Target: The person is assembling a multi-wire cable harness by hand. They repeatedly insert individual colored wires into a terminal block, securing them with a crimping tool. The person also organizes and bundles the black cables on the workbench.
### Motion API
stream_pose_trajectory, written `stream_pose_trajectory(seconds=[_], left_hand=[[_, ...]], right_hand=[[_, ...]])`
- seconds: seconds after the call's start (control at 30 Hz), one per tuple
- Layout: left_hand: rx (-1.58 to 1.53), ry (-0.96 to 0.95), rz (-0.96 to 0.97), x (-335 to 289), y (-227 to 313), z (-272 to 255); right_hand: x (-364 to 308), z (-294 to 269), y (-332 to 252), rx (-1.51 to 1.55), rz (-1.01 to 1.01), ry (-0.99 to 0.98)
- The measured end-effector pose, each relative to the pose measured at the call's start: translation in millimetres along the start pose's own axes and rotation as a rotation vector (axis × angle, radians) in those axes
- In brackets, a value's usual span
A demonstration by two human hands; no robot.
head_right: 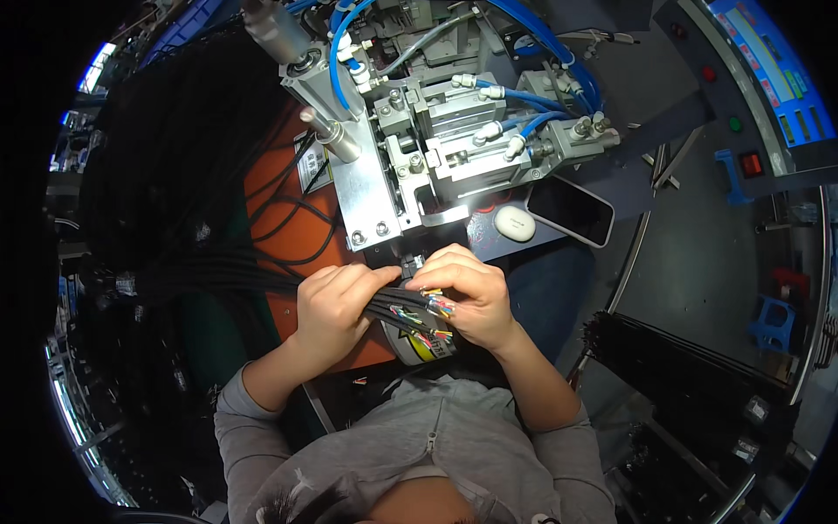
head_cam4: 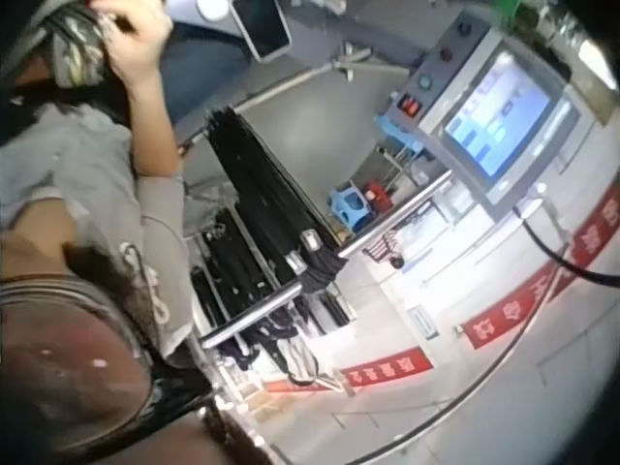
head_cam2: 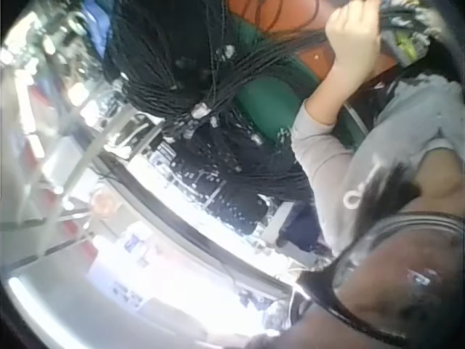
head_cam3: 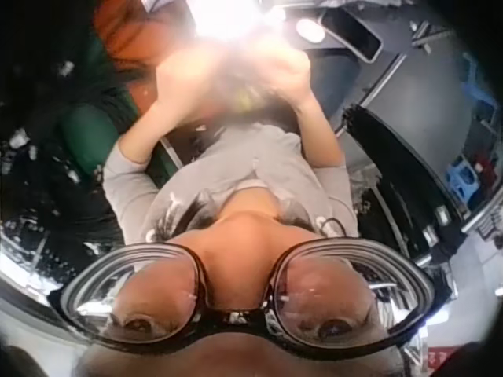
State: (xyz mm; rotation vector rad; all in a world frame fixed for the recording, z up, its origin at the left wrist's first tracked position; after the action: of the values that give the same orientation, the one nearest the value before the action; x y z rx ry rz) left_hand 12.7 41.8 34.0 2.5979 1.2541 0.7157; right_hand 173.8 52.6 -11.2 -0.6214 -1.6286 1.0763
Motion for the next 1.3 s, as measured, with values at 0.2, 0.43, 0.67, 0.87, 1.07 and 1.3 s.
stream_pose_trajectory(seconds=[0.2,0.43,0.67,0.87,1.07,1.3], left_hand=[[-0.07,0.173,0.18,-0.5,12.6,-17.5],[-0.205,0.149,0.152,4.2,9.8,-26.5],[-0.17,0.226,0.141,4.0,8.3,-20.8],[-0.205,0.197,0.096,4.1,4.9,-16.2],[-0.178,0.142,0.058,4.7,8.3,-15.2],[0.02,0.191,0.101,4.4,10.5,-13.9]], right_hand=[[3.2,0.9,-4.8,0.185,0.09,0.103],[14.8,3.5,-24.0,0.031,0.037,0.099],[24.9,11.9,-32.3,-0.166,-0.139,0.255],[27.4,12.4,-17.9,0.115,0.254,0.104],[25.2,10.3,-25.6,-0.131,0.087,0.26],[22.2,5.1,-33.9,-0.369,0.184,0.133]])
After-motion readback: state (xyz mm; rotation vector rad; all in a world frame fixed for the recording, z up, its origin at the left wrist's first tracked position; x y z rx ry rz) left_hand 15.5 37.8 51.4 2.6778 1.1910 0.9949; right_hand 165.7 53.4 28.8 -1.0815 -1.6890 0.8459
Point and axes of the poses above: each hand's wrist, its own x-axis towards the middle knuckle, its own z-axis out of the palm, y = z × x, the point moved 5 cm from there along x, towards the middle knuckle, and after that the axes turned 4 degrees about -y, right-handed, at the moved point
